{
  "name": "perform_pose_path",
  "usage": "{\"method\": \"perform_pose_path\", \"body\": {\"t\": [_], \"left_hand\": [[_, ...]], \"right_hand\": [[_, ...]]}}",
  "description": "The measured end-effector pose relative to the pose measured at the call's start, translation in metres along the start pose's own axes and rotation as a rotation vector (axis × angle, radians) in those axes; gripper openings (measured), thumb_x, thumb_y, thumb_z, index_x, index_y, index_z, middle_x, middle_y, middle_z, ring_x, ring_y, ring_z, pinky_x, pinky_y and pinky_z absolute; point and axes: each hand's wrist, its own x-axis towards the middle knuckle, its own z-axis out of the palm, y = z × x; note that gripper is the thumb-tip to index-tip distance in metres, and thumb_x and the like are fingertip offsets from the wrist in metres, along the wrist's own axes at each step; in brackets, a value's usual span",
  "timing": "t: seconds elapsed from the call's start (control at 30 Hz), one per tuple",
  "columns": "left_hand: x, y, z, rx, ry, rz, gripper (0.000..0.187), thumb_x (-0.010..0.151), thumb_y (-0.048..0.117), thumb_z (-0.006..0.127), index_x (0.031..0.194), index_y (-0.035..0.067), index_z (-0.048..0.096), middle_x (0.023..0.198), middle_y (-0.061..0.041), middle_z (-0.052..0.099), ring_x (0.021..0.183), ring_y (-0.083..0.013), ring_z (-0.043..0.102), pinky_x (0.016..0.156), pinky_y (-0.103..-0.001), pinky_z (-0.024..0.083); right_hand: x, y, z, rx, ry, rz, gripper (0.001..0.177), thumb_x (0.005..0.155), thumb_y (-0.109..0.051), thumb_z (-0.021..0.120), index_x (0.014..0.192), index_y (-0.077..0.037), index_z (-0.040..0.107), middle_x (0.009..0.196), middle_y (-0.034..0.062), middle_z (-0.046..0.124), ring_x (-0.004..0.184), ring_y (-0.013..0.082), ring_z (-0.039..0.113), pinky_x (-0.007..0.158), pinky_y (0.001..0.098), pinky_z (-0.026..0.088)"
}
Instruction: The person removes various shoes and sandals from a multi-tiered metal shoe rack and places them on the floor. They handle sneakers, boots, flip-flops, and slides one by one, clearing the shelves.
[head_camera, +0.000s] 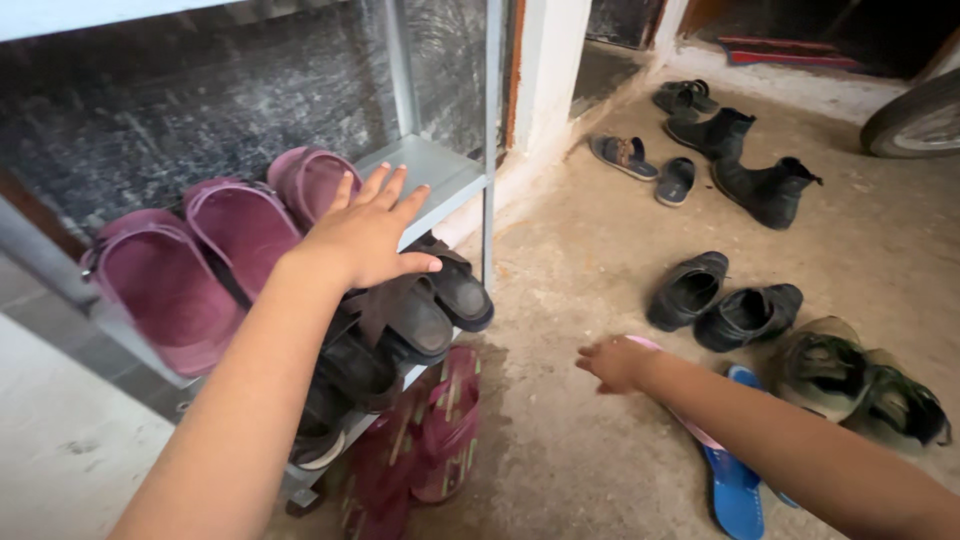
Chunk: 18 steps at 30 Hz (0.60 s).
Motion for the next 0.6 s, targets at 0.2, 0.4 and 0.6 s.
{"method": "perform_pose_path", "body": {"t": [0.2, 0.4, 0.6], "left_hand": [[-0.025, -0.032, -0.011, -0.019, 0.014, -0.082, 0.101, 0.081, 0.068, 0.066, 0.161, 0.021, 0.024, 0.169, -0.016, 0.009, 0.157, -0.0308, 0.001, 0.124, -0.053, 0.003], [-0.047, -0.061, -0.02, 0.022, 0.063, -0.138, 0.106, 0.079, 0.068, 0.068, 0.16, 0.017, 0.022, 0.169, -0.017, 0.008, 0.156, -0.0312, 0.001, 0.123, -0.054, 0.003], [-0.062, -0.075, -0.015, 0.04, 0.016, -0.192, 0.11, 0.077, 0.068, 0.071, 0.161, 0.018, 0.021, 0.168, -0.016, 0.01, 0.157, -0.0294, 0.003, 0.124, -0.055, 0.004]], "right_hand": [[0.01, -0.04, -0.141, 0.052, 0.49, 0.014, 0.091, 0.086, -0.039, 0.074, 0.157, -0.01, 0.025, 0.163, 0.0162, 0.026, 0.148, 0.0351, 0.029, 0.114, 0.0564, 0.032], [0.001, -0.085, -0.249, 0.217, 0.902, -0.025, 0.087, 0.084, -0.034, 0.074, 0.156, -0.008, 0.032, 0.163, 0.017, 0.034, 0.147, 0.0403, 0.036, 0.116, 0.0543, 0.036], [0.017, -0.142, -0.283, 0.168, 0.911, -0.045, 0.089, 0.08, -0.035, 0.08, 0.152, -0.009, 0.034, 0.16, 0.0173, 0.032, 0.146, 0.0417, 0.032, 0.114, 0.0589, 0.029]]}}
